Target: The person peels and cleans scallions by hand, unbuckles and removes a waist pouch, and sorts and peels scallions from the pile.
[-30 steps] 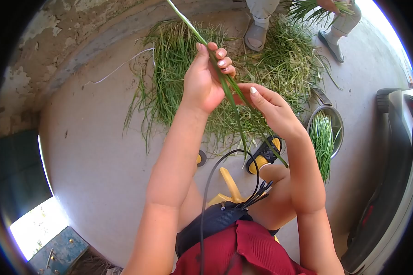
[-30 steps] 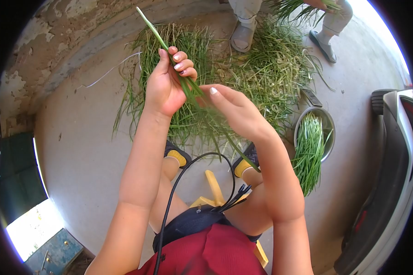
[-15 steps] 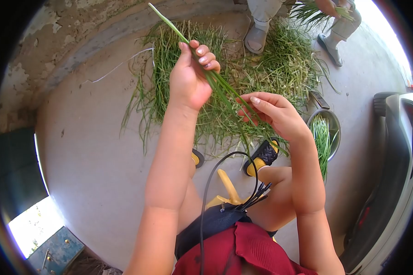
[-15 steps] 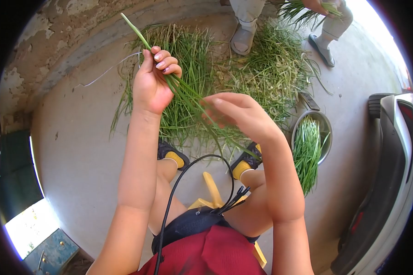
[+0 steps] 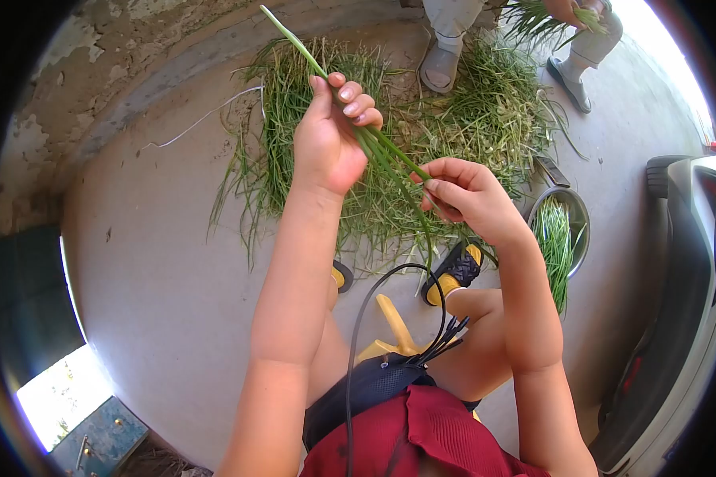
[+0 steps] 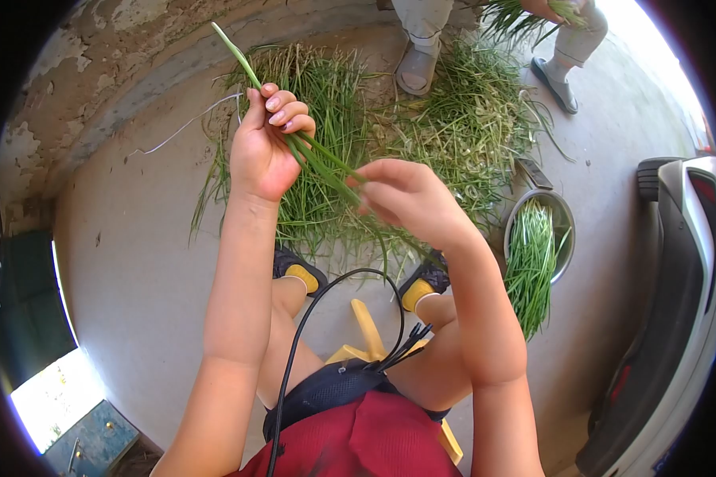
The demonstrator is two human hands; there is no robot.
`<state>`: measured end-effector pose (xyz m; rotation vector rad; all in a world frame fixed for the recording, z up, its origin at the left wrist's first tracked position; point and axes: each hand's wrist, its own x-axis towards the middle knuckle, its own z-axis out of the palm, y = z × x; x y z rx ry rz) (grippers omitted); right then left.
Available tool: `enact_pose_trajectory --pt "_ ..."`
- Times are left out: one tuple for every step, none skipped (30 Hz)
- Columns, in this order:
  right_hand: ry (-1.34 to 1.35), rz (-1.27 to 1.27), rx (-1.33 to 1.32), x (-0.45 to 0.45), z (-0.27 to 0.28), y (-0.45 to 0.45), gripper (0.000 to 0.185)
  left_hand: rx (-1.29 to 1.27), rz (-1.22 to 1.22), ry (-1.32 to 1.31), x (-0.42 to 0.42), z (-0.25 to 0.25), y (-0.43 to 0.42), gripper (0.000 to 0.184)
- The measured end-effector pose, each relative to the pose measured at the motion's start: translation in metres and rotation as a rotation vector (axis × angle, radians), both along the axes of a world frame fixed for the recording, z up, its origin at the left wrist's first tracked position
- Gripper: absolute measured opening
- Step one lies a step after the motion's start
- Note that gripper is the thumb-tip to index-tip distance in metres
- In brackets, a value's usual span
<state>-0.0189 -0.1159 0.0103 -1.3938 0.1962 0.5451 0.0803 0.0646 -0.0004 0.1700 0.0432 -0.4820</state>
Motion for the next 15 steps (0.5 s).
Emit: enact_pose_trajectory --pt "-0.007 0.000 -0.019 0.000 0.000 0.000 0.019 0.001 -0.003 0.007 0.000 0.000 0.000 0.029" --pt "-0.014 -0.001 -0.038 0.000 -0.001 0.000 0.018 -0.012 -0.012 0.002 0.000 -0.001 -0.001 0.029" --pt "-0.019 -0.005 -0.038 0.001 -0.002 -0.001 0.020 -0.025 -0.022 -0.002 0.000 -0.001 -0.001 0.029" --pt "-0.023 -0.010 -0.038 0.001 -0.006 -0.003 0.021 -0.038 -0.032 -0.004 -0.001 -0.001 0.000 0.030" --pt "-0.026 -0.016 -0.038 0.001 -0.010 -0.004 0.023 -0.044 -0.011 0.013 0.000 -0.001 0.001 0.030" --pt "-0.050 -0.043 -0.005 0.001 -0.011 -0.003 0.025 -0.051 0.010 0.027 0.001 0.001 0.003 0.030" --pt "-0.083 -0.069 -0.069 0.001 -0.007 -0.006 0.025 -0.060 0.032 0.040 0.004 0.002 0.005 0.030" --pt "-0.116 -0.093 -0.130 0.001 0.002 -0.010 0.025 -0.055 0.056 0.040 0.006 0.002 0.008 0.031" --pt "-0.151 -0.114 -0.190 0.001 0.007 -0.015 0.025 -0.057 0.079 0.035 0.007 0.002 0.010 0.029" --pt "-0.307 -0.133 -0.422 0.003 -0.007 -0.025 0.031 -0.058 0.107 0.029 0.008 0.004 0.013 0.028" --pt "-0.498 -0.080 -0.883 0.003 -0.015 -0.037 0.035 -0.059 0.133 0.024 0.008 0.004 0.016 0.027" --pt "-0.500 -0.137 -0.822 0.004 -0.018 -0.039 0.037 -0.065 0.147 0.021 0.009 0.004 0.017 0.028" --pt "-0.499 -0.194 -0.762 0.004 -0.020 -0.038 0.038 -0.045 0.159 0.023 0.009 0.003 0.018 0.028" --pt "-0.428 -0.146 -0.584 0.002 -0.020 -0.037 0.039 -0.028 0.170 0.025 0.010 0.002 0.017 0.028" --pt "-0.356 -0.099 -0.408 0.001 -0.007 -0.027 0.039 -0.011 0.180 0.025 0.009 0.002 0.015 0.028"
